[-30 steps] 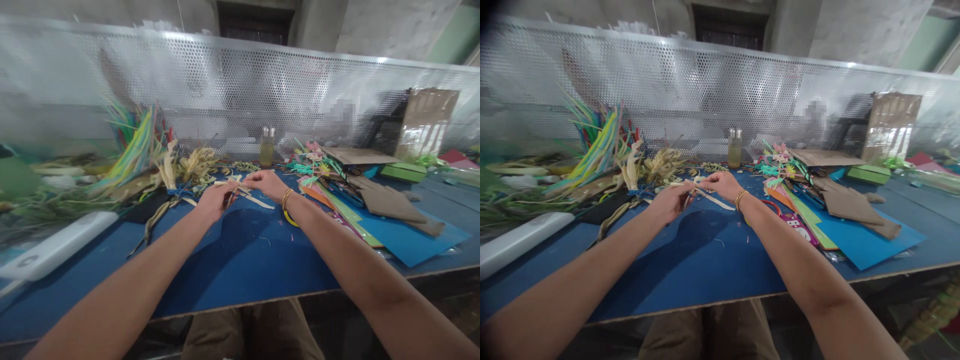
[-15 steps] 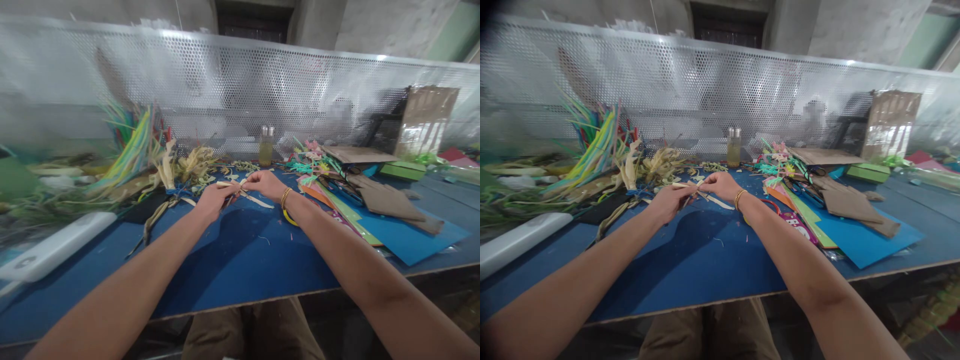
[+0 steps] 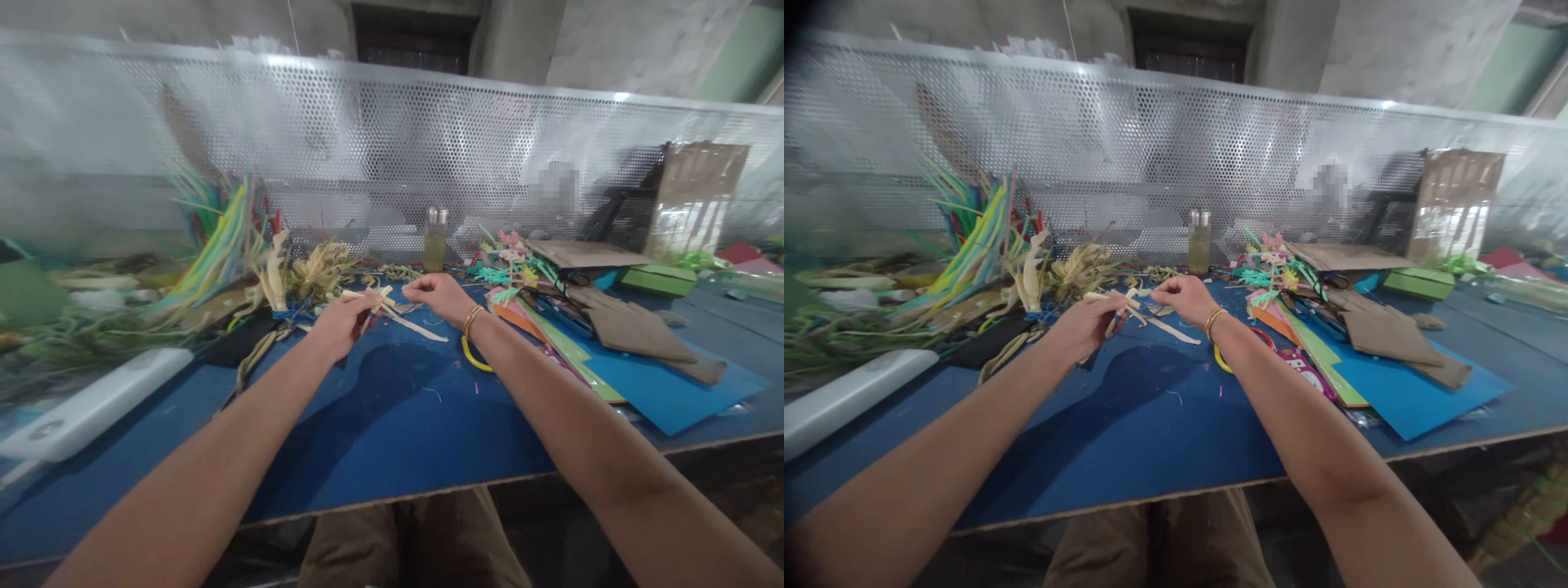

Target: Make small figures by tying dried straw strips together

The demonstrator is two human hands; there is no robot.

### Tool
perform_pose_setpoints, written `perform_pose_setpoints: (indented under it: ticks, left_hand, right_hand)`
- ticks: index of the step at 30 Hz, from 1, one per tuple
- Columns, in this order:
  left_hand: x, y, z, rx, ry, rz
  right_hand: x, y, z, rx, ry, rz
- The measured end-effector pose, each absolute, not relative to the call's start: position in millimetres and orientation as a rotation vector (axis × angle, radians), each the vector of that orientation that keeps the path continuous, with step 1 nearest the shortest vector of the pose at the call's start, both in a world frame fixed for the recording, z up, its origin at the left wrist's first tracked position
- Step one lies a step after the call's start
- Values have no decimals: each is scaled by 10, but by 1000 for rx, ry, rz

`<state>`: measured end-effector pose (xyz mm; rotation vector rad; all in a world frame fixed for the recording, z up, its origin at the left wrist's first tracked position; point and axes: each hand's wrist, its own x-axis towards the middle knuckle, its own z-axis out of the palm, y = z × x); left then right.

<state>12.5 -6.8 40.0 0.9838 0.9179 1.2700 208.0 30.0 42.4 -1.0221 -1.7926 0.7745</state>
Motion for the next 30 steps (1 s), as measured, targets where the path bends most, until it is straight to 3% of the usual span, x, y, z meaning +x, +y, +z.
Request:
perform_pose_setpoints:
  ticks: [9, 30]
  left_hand:
    - [77, -114, 466, 1136, 831, 1153]
    - [73, -83, 494, 923, 902, 1101]
  right_hand:
    - [2028, 270, 426, -1075, -1918, 442]
    - [2015, 200, 499, -975, -1993, 469]
